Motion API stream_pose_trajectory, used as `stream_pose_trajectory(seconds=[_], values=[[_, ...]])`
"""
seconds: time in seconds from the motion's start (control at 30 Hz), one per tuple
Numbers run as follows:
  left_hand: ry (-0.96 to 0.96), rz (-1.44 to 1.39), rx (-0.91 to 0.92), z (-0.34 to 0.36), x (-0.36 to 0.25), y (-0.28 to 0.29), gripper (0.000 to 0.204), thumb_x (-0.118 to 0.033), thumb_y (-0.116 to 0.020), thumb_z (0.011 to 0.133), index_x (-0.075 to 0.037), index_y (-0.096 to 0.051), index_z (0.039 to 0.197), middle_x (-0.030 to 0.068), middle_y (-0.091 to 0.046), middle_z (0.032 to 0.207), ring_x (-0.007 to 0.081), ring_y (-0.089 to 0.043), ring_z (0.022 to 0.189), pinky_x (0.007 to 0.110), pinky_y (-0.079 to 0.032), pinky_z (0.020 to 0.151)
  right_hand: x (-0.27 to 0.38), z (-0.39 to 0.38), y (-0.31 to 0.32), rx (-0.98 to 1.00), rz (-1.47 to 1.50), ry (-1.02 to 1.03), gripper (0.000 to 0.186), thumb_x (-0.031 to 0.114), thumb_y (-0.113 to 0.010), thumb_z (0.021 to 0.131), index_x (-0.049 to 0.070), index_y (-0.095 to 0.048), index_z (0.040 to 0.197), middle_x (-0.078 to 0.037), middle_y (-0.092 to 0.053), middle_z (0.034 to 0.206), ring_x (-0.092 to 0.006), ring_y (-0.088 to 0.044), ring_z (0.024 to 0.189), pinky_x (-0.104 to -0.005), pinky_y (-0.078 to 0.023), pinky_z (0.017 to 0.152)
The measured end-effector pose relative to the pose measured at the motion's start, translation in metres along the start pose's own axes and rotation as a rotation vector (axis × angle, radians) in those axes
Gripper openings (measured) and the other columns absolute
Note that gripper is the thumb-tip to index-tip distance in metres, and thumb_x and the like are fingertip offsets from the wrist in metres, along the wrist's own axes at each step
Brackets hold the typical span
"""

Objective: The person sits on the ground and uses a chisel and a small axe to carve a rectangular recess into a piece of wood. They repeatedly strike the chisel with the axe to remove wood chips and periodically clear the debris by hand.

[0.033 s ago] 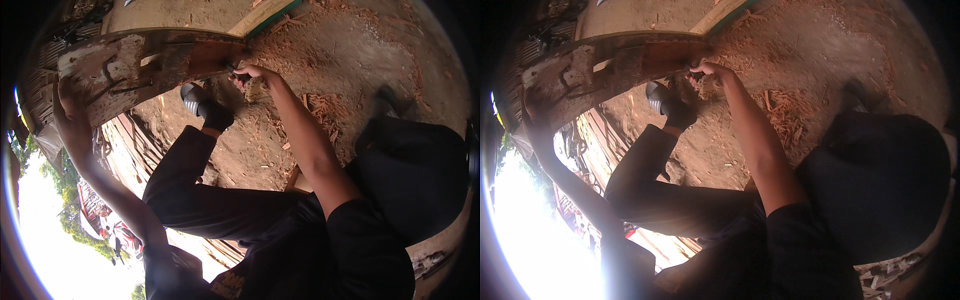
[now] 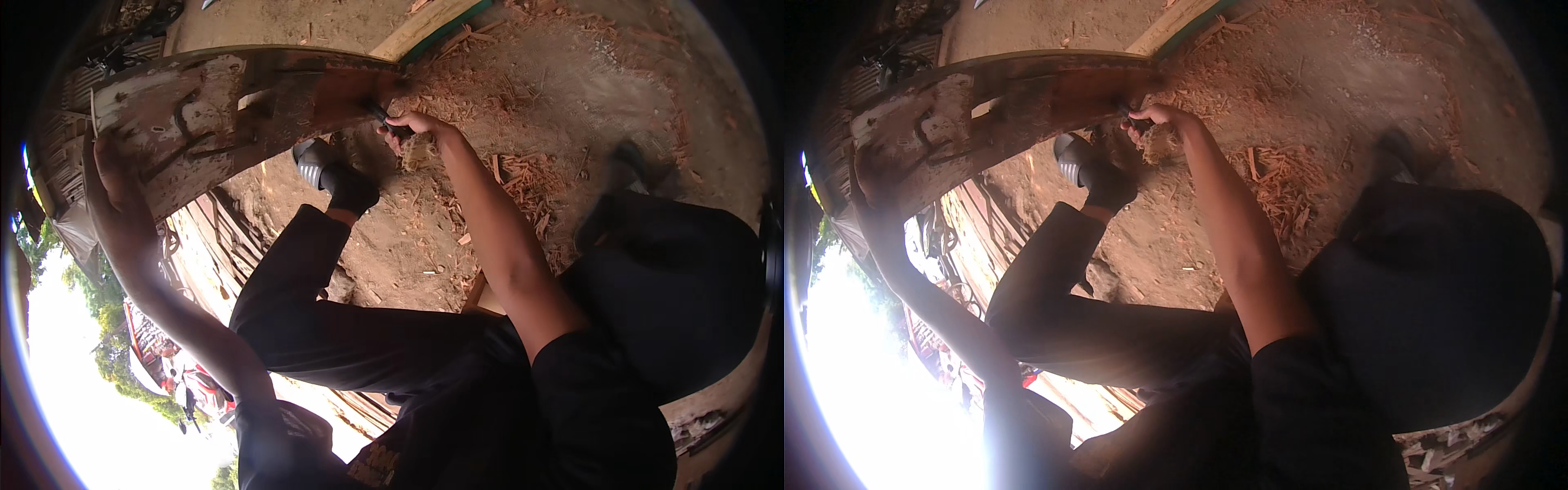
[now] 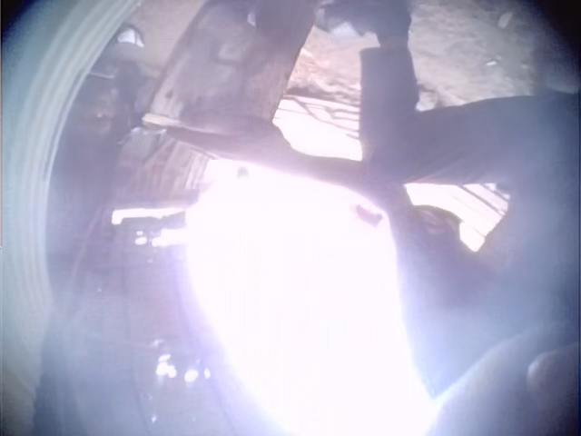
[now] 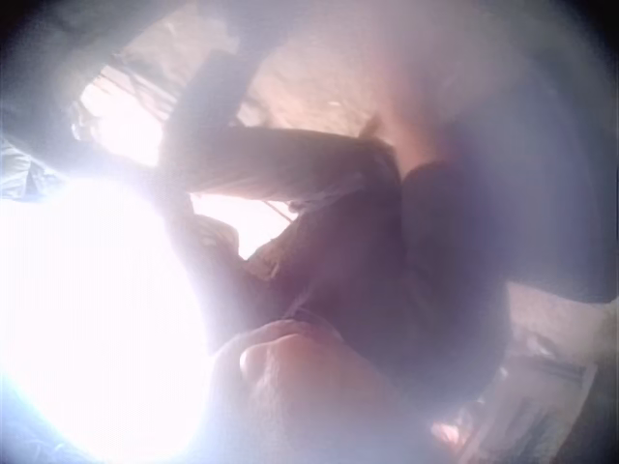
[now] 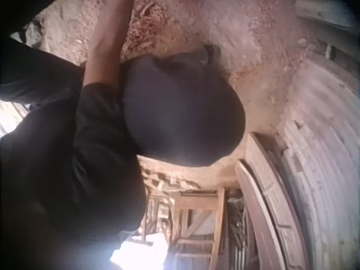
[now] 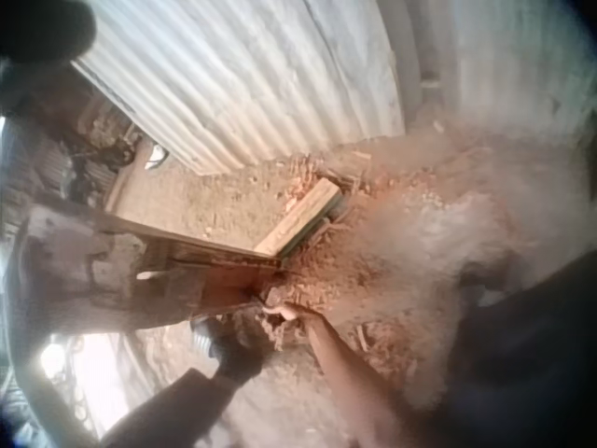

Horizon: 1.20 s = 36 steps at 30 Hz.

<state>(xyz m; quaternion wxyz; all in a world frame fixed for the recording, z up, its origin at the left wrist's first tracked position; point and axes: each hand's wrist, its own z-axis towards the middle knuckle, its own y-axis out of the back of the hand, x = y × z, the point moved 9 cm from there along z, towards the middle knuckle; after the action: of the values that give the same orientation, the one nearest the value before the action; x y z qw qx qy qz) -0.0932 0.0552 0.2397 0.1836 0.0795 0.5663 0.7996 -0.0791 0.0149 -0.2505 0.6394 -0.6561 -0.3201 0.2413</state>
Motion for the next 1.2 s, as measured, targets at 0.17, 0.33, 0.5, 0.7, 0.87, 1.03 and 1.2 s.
stream_pose_trajectory(seconds=[0.17,0.33,0.5,0.7,0.87,1.03,1.2], values=[[-0.147,0.255,-0.042,-0.032,-0.046,0.012,0.055,-0.045,-0.037,0.096,-0.004,-0.042,0.133,0.0173,-0.056,0.118,0.0281,-0.054,0.109,0.036,-0.042,0.091,-0.023,-0.02,0.014,0.049,0.242,0.014,0.032,0.03,-0.04,0.097,0.0,-0.049,0.105,-0.004,-0.051,0.076,-0.0188,-0.053,0.069,-0.035,-0.044,0.07],[-0.672,0.184,0.004,-0.071,-0.098,0.006,0.053,-0.044,-0.037,0.095,-0.005,-0.043,0.131,0.022,-0.05,0.118,0.031,-0.053,0.105,0.036,-0.042,0.087,0.019,-0.035,-0.019,0.02,-0.179,0.211,0.033,0.026,-0.042,0.096,-0.005,-0.052,0.103,-0.004,-0.052,0.074,-0.0173,-0.052,0.064,-0.0311,-0.044,0.061],[-0.574,-0.151,0.083,-0.102,-0.14,0.0,0.056,-0.039,-0.049,0.087,-0.001,-0.042,0.127,0.0232,-0.045,0.115,0.0311,-0.05,0.102,0.038,-0.041,0.084,0.026,-0.061,-0.013,-0.049,-0.319,0.171,0.038,0.025,-0.042,0.097,-0.009,-0.051,0.111,-0.003,-0.051,0.073,-0.0152,-0.05,0.063,-0.0302,-0.045,0.06],[-0.155,-0.208,0.036,-0.109,-0.133,-0.005,0.068,-0.034,-0.066,0.072,0.006,-0.041,0.122,0.0172,-0.045,0.107,0.0269,-0.046,0.1,0.038,-0.036,0.086,-0.006,-0.051,0.028,-0.036,-0.467,0.13,0.042,0.028,-0.038,0.098,-0.009,-0.046,0.116,-0.001,-0.051,0.074,-0.0144,-0.051,0.067,-0.0311,-0.045,0.065],[-0.222,-0.227,-0.013,-0.118,-0.153,-0.003,0.07,-0.031,-0.068,0.071,0.008,-0.041,0.122,0.0177,-0.043,0.11,0.0276,-0.044,0.103,0.04,-0.035,0.088,-0.005,-0.033,0.019,0.054,-0.228,0.033,0.041,0.028,-0.036,0.099,-0.008,-0.046,0.116,-0.002,-0.053,0.072,-0.0156,-0.054,0.068,-0.0315,-0.047,0.068],[-0.442,-0.072,0.064,-0.117,-0.149,0.001,0.07,-0.034,-0.067,0.071,0.01,-0.043,0.119,0.0195,-0.041,0.111,0.0302,-0.042,0.107,0.041,-0.034,0.09,0.003,-0.021,0.015,0.086,-0.326,0.072,0.039,0.026,-0.038,0.098,-0.009,-0.044,0.116,-0.004,-0.054,0.078,-0.0158,-0.053,0.069,-0.0301,-0.045,0.067],[-0.791,0.018,0.171,-0.117,-0.17,-0.011,0.068,-0.052,-0.05,0.082,0.002,-0.046,0.122,0.0264,-0.039,0.118,0.0379,-0.043,0.109,0.047,-0.037,0.088,0.005,-0.045,0.111,-0.337,-0.178,0.224,0.039,0.029,-0.039,0.097,-0.005,-0.046,0.116,-0.006,-0.055,0.081,-0.0149,-0.054,0.072,-0.0285,-0.044,0.068]])
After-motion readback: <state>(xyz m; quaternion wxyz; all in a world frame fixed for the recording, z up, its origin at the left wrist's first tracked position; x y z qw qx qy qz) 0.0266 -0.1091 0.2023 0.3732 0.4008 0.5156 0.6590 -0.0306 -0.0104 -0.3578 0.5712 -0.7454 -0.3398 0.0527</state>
